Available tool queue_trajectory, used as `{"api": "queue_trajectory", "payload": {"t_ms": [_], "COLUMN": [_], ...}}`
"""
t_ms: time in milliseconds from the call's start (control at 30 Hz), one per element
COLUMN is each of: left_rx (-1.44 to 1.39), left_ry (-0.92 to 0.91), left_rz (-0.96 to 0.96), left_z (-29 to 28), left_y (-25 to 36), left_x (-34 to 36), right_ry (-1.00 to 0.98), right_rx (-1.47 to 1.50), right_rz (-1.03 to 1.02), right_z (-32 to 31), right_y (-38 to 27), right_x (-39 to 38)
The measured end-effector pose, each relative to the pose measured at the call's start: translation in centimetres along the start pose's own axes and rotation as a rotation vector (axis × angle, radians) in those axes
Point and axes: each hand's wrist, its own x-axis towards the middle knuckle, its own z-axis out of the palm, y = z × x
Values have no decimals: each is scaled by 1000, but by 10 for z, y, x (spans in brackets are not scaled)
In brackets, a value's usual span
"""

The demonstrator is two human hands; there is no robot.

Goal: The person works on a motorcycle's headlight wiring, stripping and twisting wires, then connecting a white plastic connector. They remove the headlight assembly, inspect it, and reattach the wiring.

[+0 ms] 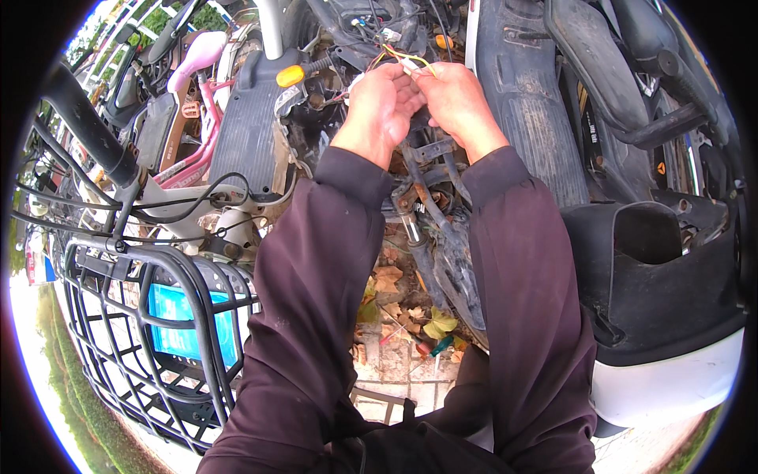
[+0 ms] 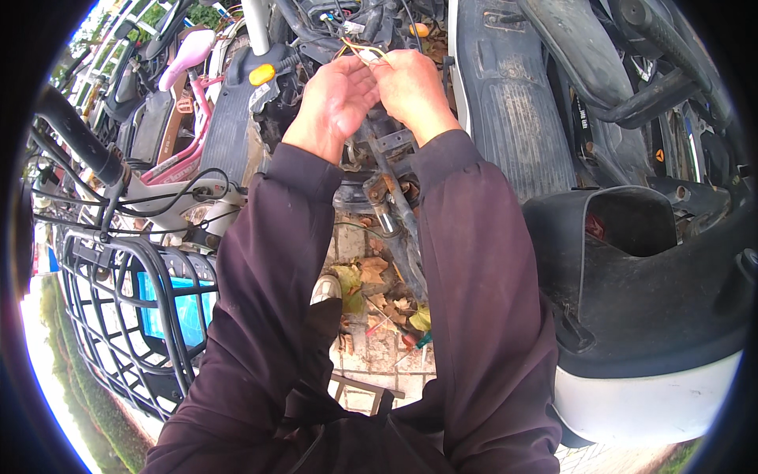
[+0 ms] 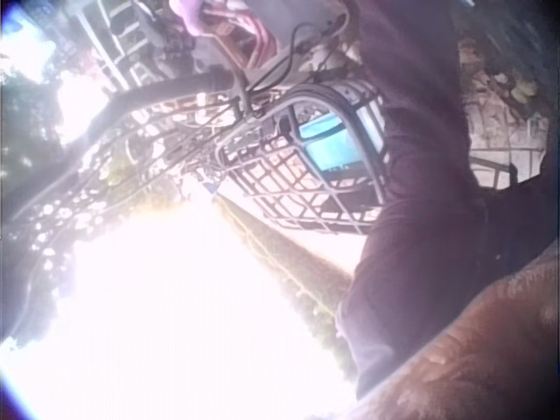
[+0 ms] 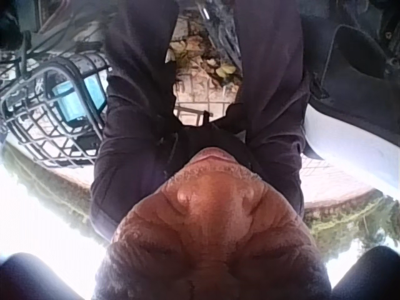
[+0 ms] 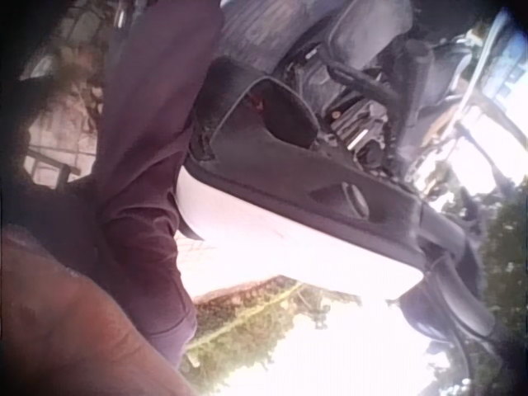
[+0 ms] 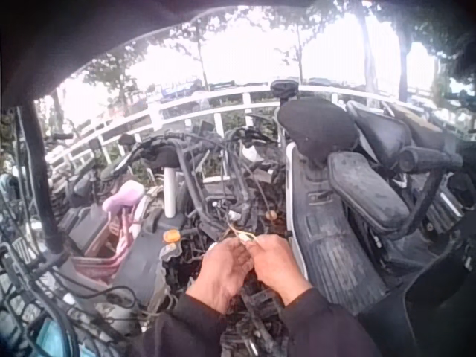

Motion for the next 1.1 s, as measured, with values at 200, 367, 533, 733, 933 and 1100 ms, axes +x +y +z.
{"api": "queue_trajectory", "payload": {"t_ms": [200, 367, 533, 733, 933, 1100], "left_rx": [-229, -277, -382, -460, -465, -467], "left_ry": [-64, -60, -75, -111, -195, -214], "left_rz": [-63, -6, 12, 54, -2, 0], "left_z": [-9, -5, -5, 2, -3, -16], "left_y": [-7, -14, -19, -27, -30, -38], "left_x": [17, 17, 18, 14, 18, 31], "right_ry": [6, 34, 54, 143, 81, 185], "right_rx": [39, 21, 12, -6, -82, -245], "right_rz": [-14, 79, -3, -136, -169, -325], "right_z": [3, 2, 7, 11, 10, 15], "right_y": [-5, -12, 0, 4, -1, 7], "right_x": [-2, -5, -1, 1, -5, 0]}}
